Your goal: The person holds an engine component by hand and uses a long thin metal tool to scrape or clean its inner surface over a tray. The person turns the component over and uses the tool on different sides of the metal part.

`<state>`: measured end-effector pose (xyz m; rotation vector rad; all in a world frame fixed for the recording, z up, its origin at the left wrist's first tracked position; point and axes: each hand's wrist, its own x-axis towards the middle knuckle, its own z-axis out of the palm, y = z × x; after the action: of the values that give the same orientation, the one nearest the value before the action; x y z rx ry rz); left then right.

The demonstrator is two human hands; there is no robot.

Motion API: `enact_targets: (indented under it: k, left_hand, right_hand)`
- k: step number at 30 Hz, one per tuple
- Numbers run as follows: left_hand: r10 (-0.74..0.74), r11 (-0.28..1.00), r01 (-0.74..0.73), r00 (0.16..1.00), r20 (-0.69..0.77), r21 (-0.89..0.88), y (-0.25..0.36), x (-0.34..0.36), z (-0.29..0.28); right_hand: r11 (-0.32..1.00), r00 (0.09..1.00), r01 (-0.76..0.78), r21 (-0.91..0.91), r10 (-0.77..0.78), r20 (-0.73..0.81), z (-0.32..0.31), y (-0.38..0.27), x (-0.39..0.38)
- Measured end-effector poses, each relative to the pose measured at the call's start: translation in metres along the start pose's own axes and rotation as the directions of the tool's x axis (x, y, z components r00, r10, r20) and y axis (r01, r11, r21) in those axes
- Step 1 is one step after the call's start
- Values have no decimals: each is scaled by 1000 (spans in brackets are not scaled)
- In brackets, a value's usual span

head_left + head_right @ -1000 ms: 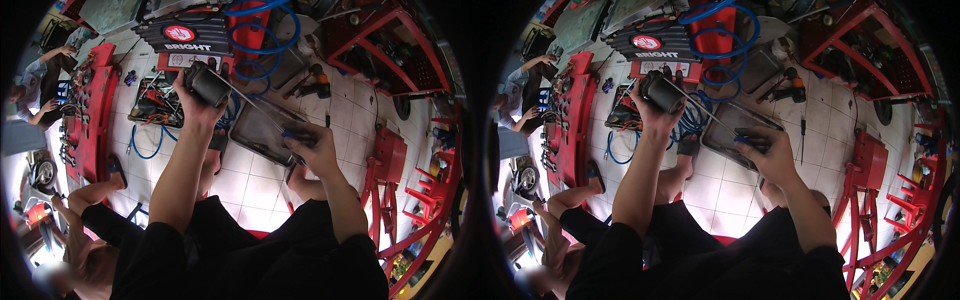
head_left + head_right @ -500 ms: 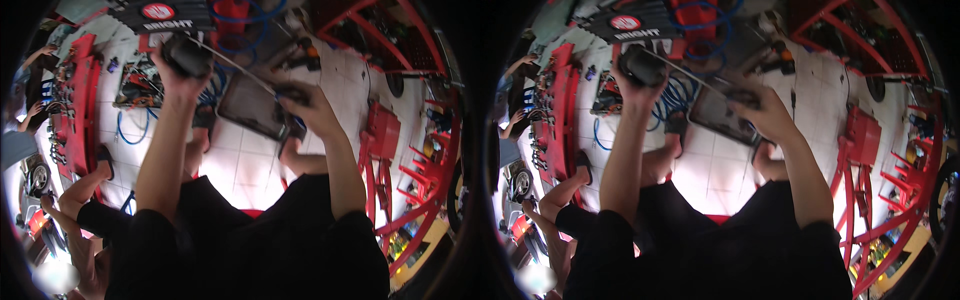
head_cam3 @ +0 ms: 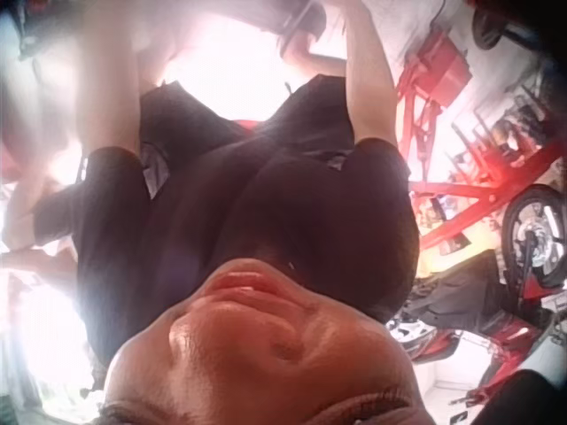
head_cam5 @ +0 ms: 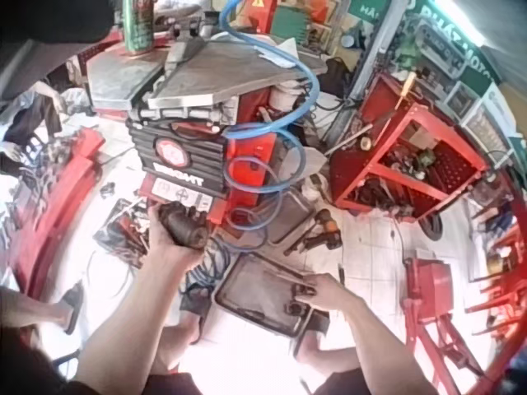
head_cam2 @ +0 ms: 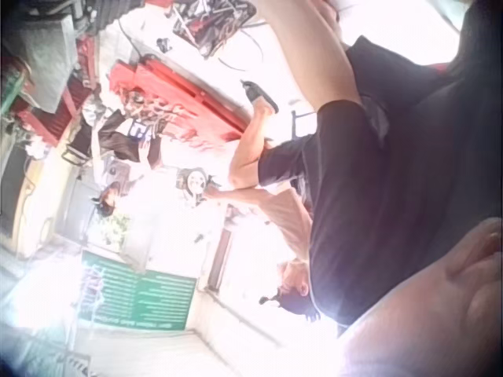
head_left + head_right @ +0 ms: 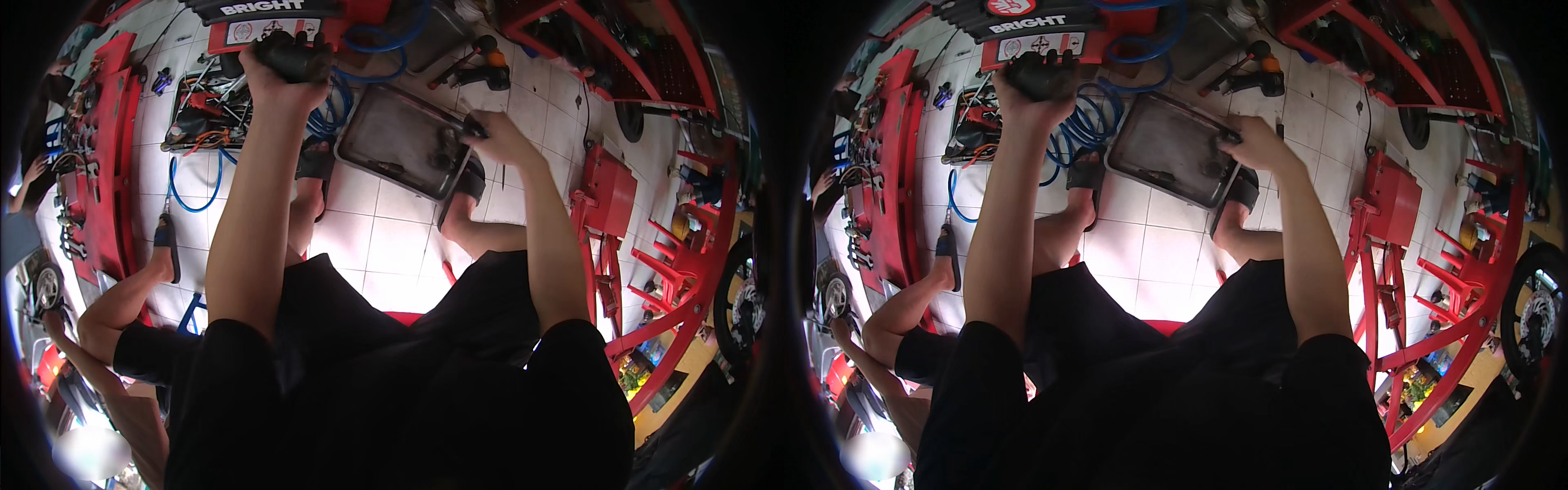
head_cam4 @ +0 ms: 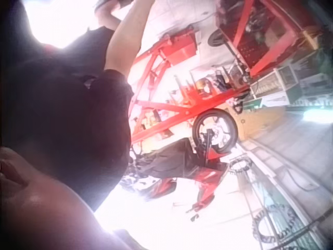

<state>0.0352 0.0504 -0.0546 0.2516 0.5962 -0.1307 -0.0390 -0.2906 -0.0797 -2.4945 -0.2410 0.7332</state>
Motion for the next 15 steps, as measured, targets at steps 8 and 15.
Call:
enact_targets:
  k: [8, 15]
  left_hand:
    - [-47, 988, 51, 998, 33, -146, 23, 11, -6]
    - [52, 998, -53, 998, -36, -35, 60, 3, 1]
  right_hand:
    - [927, 928, -372, -55, 372, -10, 194, 53, 42]
    - [672, 680, -726, 144, 733, 6, 291, 73, 14]
